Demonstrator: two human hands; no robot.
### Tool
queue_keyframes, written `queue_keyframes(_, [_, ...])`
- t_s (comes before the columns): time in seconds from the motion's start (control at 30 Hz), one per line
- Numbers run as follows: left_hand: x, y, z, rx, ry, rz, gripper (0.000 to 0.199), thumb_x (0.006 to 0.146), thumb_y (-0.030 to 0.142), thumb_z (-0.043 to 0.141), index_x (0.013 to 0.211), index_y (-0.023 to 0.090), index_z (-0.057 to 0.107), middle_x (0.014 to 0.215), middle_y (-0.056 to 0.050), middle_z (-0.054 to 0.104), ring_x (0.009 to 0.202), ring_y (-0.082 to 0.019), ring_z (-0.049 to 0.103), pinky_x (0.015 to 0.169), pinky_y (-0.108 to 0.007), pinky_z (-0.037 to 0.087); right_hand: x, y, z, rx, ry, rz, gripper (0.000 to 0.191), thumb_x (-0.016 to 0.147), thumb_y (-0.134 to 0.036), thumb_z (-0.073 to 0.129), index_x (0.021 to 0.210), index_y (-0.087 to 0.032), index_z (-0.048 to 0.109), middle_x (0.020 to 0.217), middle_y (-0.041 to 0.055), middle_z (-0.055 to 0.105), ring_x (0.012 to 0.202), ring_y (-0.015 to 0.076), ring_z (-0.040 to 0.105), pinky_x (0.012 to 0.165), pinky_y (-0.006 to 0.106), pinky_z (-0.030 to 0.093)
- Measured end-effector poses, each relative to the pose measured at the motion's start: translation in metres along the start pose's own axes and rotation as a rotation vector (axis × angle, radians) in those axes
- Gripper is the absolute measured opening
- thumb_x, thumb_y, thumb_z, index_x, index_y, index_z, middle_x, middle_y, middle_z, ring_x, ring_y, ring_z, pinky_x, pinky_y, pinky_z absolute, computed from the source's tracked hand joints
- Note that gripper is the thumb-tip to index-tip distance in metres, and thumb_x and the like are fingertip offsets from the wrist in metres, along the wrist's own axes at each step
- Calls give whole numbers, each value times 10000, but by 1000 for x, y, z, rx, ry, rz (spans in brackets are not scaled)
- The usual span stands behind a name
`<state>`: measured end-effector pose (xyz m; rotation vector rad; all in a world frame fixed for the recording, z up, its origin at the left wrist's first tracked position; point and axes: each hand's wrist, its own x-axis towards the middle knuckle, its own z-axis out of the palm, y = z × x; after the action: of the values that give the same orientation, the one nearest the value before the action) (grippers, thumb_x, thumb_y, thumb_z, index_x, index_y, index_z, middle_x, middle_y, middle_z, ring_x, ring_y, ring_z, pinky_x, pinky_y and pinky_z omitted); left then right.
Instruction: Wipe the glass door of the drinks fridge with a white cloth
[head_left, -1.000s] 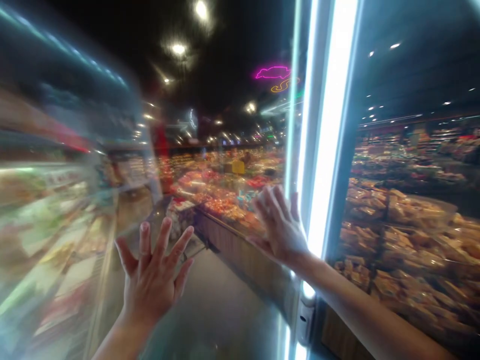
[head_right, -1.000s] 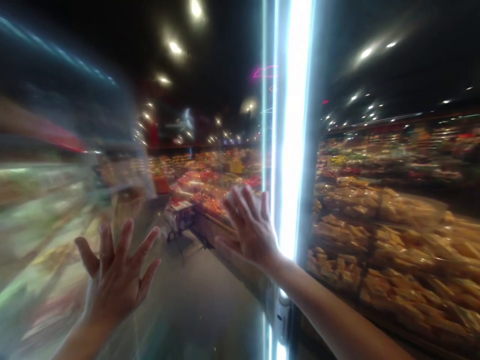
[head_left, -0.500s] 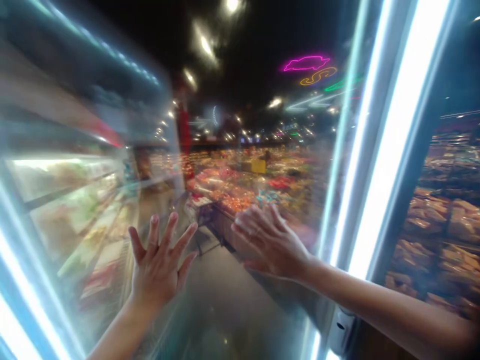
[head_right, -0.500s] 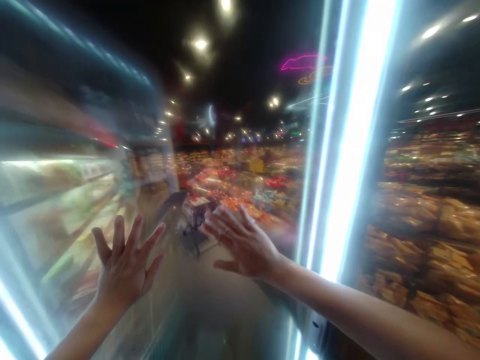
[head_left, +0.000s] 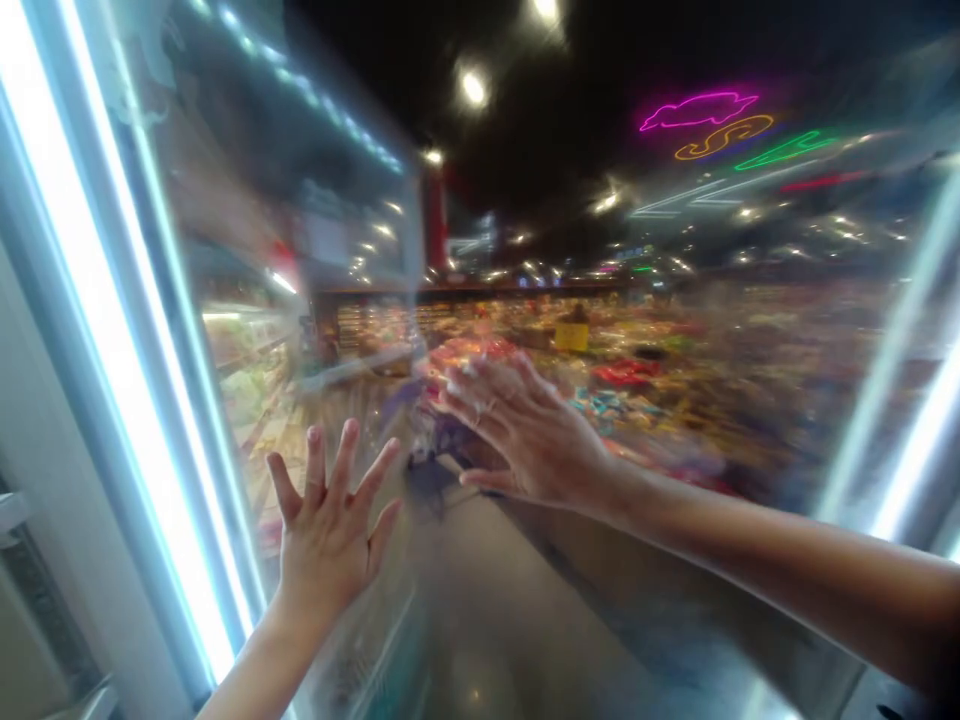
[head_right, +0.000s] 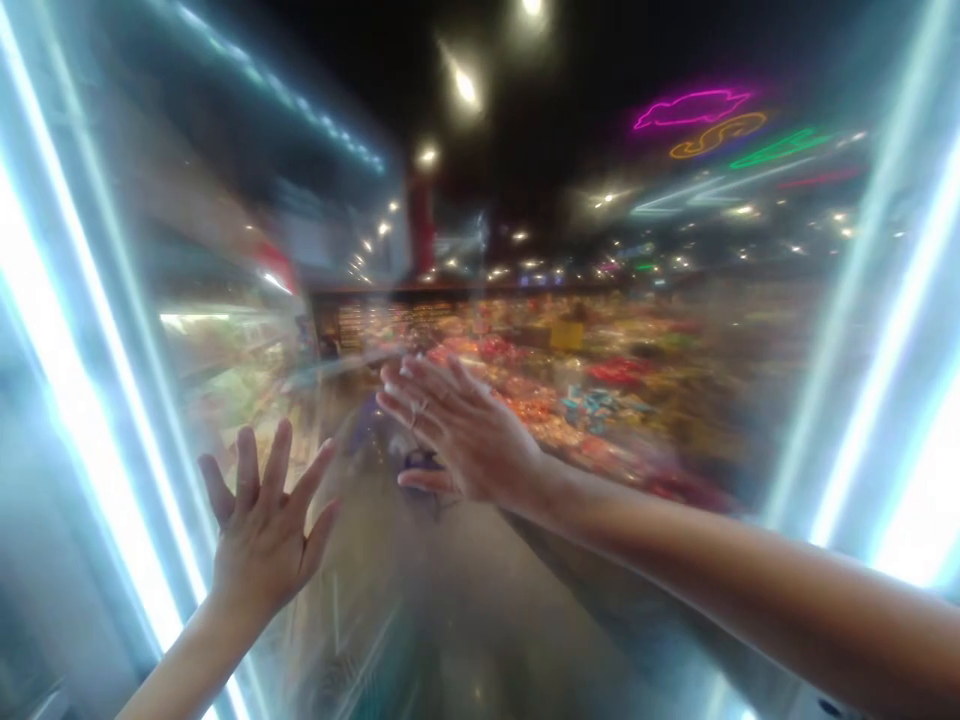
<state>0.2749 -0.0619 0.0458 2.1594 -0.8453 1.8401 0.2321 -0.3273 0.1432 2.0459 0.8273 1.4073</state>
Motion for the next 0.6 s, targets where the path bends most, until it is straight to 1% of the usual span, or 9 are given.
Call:
queue_keyframes(0.07, [-4,-15,-3,5,2,-18,789,971,369,613,1656,349,222,1778,-15,10,1648,-301,-74,1314,-609,-112,27,-2,0,-8,65,134,965,984,-687,477,1673,-88,165,1727,159,201,1630,339,101,1338,596,68])
queue_keyframes(0.1, [-5,-22,-4,1,5,-27,787,972,367,613,1656,350,223,1779,-14,6,1648,-300,-76,1314,-608,-113,38,-6,2,-11,76,143,971,983,-697,470,1665,-69,183,1729,171,191,1631,350,73,1336,599,36])
queue_keyframes(0.13, [-7,-28,-5,-4,7,-38,787,972,365,614,1655,352,223,1780,-13,5,1648,-301,-74,1314,-609,-110,47,-12,5,-12,61,102,977,979,-718,455,1657,-58,209,1731,171,190,1632,351,60,1338,588,20])
queue_keyframes(0.23, [-11,-46,-3,-15,26,-77,787,970,359,620,1654,357,230,1781,-16,12,1648,-309,-61,1313,-618,-104,68,-29,16,-9,-42,-141,961,974,-748,430,1641,-74,272,1733,130,227,1633,315,101,1354,532,54])
queue_keyframes(0.3, [-12,-57,1,-21,45,-116,791,969,348,619,1656,354,227,1781,-24,14,1646,-314,-63,1309,-622,-112,82,-31,19,-17,-33,-145,930,985,-719,444,1646,-91,261,1735,120,230,1630,305,134,1351,542,100])
queue_keyframes(0.4, [-9,-70,6,-41,58,-154,805,971,336,613,1662,344,200,1780,-46,7,1643,-320,-80,1303,-632,-112,107,-25,14,-54,63,1,950,985,-732,424,1645,-71,251,1730,162,225,1623,345,148,1330,604,135])
queue_keyframes(0.43, [-6,-74,7,-51,69,-163,804,974,335,608,1664,342,195,1780,-52,10,1643,-319,-81,1301,-638,-107,115,-22,12,-68,68,-8,964,979,-749,410,1641,-64,262,1727,168,227,1621,353,153,1328,607,144])
queue_keyframes(0.53, [9,-84,8,-70,113,-174,782,991,326,586,1665,341,189,1781,-55,6,1645,-303,-95,1298,-640,-110,138,-14,8,-95,-21,-210,974,961,-769,431,1639,-86,283,1731,129,233,1624,313,163,1342,547,167])
queue_keyframes(0.6, [24,-91,6,-75,146,-163,771,1000,316,570,1665,345,181,1781,-44,-8,1643,-293,-112,1298,-637,-117,154,-5,4,-115,-44,-265,940,978,-735,450,1649,-107,253,1738,111,226,1627,286,158,1347,529,150])
